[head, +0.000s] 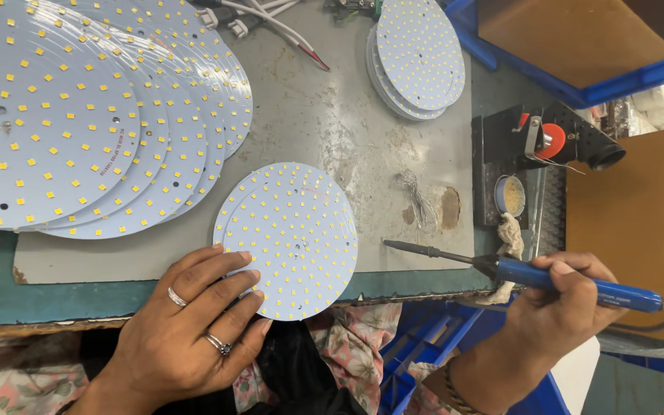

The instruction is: The person uses a soldering iron to apply solder to multiple contact points on circular LED modules. They then handle a bundle of thin wires, separating and preparing them for connection.

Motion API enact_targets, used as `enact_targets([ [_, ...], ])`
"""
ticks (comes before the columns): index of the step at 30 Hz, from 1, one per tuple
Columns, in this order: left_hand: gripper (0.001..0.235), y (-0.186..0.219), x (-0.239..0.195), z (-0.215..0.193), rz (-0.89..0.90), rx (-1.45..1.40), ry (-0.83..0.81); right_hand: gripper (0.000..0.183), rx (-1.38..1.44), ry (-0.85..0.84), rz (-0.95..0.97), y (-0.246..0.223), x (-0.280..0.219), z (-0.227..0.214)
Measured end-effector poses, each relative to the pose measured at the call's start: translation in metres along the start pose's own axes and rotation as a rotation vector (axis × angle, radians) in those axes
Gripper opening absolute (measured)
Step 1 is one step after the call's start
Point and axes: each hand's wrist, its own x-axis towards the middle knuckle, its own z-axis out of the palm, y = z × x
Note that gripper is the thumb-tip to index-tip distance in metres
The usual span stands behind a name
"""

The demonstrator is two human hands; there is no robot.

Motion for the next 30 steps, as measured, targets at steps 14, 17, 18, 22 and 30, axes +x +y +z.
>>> enact_targets([
  [14, 0.024, 0.0, 0.001, 0.0, 0.012, -0.001, -0.002, 0.016, 0.001, -0.048, -0.034, 0.005, 0.002, -0.013],
  [17, 0.023, 0.0, 0.002, -0.002, 0.014, -0.003, 0.006, 0.021, 0.035, -0.096, -0.025, -0.001, 0.003, -0.018],
  [18, 0.023, 0.0, 0.002, -0.002, 0.014, -0.003, 0.01, 0.023, 0.058, -0.135, 0.017, -0.004, 0.005, -0.02],
  [22, 0.023, 0.0, 0.001, -0.004, 0.011, -0.027, 0.017, 0.022, 0.177, -0.147, 0.104, -0.008, 0.007, -0.016],
  [30, 0.024, 0.0, -0.003, -0.008, 0.027, -0.025, 0.037, 0.022, 0.285, -0.245, 0.148, -0.005, -0.009, 0.033],
])
